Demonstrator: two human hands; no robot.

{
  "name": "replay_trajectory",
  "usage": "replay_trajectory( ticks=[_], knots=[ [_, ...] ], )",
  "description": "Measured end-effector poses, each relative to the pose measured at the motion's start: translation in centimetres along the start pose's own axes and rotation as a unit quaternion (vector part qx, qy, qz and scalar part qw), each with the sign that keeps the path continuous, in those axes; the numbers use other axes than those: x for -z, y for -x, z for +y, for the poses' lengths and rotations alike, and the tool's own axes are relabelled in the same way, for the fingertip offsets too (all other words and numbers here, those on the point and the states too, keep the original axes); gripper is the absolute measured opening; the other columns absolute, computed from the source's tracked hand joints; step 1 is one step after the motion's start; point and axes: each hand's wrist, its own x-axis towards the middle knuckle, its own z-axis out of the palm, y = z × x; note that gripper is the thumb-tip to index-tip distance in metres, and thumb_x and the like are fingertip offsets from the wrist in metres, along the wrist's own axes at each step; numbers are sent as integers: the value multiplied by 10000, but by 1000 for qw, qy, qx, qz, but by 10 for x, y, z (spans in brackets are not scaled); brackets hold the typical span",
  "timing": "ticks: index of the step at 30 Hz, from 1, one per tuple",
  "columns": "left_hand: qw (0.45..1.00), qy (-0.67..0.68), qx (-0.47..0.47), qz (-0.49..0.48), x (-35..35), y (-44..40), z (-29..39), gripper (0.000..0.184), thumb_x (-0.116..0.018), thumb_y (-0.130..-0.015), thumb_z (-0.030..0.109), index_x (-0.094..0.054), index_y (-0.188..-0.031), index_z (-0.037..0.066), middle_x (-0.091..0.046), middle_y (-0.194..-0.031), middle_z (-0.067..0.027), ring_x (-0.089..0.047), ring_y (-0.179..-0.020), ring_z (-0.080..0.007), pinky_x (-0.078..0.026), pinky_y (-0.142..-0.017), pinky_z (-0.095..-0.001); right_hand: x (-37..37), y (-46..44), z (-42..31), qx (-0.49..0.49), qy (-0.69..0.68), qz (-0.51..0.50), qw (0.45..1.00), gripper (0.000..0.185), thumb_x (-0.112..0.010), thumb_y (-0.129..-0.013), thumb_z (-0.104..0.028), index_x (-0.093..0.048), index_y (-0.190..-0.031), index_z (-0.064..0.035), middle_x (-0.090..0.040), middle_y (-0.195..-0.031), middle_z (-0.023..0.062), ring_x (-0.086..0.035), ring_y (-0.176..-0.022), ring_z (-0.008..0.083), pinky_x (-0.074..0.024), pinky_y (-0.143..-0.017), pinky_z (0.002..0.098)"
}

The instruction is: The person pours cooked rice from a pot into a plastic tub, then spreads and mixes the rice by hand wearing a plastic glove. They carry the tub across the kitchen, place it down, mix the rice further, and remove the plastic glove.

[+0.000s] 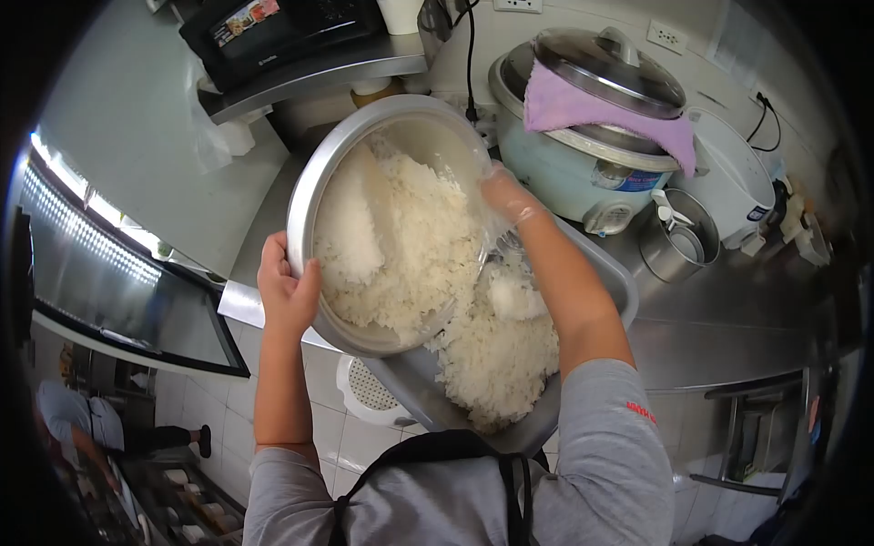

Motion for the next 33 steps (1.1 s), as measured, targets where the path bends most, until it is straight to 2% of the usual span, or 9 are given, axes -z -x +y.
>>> replay_trajectory(
  ticks=[3, 5, 11, 14, 18, 21, 24, 30, 33],
  knots=[
    [999, -31, -37, -20, -1, -15, 1, 291, -569, -663, 83, -465, -921, -2, -561, -689, -135, -559, -557, -219, -438, -534, -280, -4, -33, 20, 78, 42, 27, 996, 359, -524, -747, -208, -494, -1019, 24, -557, -913, 180, -530, -794, 237, -416, -718, 324],
    [996, -43, -59, -47, -1, -10, 9, 287, -572, -659, 83, -470, -914, 0, -552, -667, -134, -555, -537, -219, -437, -524, -285, -6, -5, -14, -64, -300, 87, 948, 261, -539, -722, -178, -580, -873, 31, -576, -848, 167, -541, -784, 238, -420, -671, 345],
    [980, -104, -151, -76, -10, -22, 23, 279, -571, -652, 73, -478, -907, 8, -530, -601, -111, -537, -481, -217, -431, -471, -282, 4, -13, -10, -162, -391, 97, 901, 316, -500, -752, -247, -562, -883, 34, -570, -839, 128, -521, -766, 236, -405, -681, 332],
    [974, -141, -163, -76, -12, -31, 22, 272, -569, -648, 67, -478, -897, 7, -519, -584, -107, -517, -453, -201, -422, -453, -272, 14, -29, -11, -111, -623, 10, 774, 364, -506, -758, -259, -504, -998, 15, -553, -938, 131, -537, -796, 225, -422, -716, 325],
    [978, -121, -154, -72, -21, -24, 20, 252, -569, -650, 63, -473, -876, 8, -506, -560, -87, -493, -429, -165, -409, -440, -255, 58, 14, -49, -29, -636, -39, 770, 390, -529, -754, -269, -468, -1048, -20, -527, -1020, 95, -532, -864, 201, -424, -746, 368],
    [978, -119, -156, -72, -27, -16, 21, 247, -569, -650, 60, -469, -869, 6, -504, -557, -81, -495, -430, -163, -408, -439, -254, 60, 20, -48, -42, -498, 1, 866, 371, -546, -744, -256, -473, -1048, -56, -516, -1044, 53, -499, -934, 163, -390, -781, 379],
    [975, -119, -168, -86, -32, -10, 25, 248, -573, -647, 59, -464, -864, 4, -503, -557, -81, -504, -436, -174, -411, -440, -260, 50, 8, -37, -71, -424, 120, 895, 381, -549, -728, -240, -514, -1027, -6, -547, -968, 102, -507, -884, 181, -380, -764, 260],
    [943, -143, -254, -160, -40, 0, 33, 258, -574, -601, 29, -472, -836, -3, -495, -591, -106, -486, -473, -230, -382, -442, -274, 58, 43, -16, 47, -539, 77, 837, 409, -562, -710, -243, -470, -1048, -31, -536, -937, 74, -519, -796, 163, -416, -645, 301],
    [920, -153, -320, -169, -43, 3, 42, 289, -578, -568, 21, -481, -840, 28, -492, -581, -72, -483, -443, -229, -381, -409, -310, 51, 65, -6, -50, -594, 115, 795, 346, -527, -737, -208, -450, -1031, -42, -532, -894, 53, -515, -717, 129, -413, -545, 298]
  ],
)
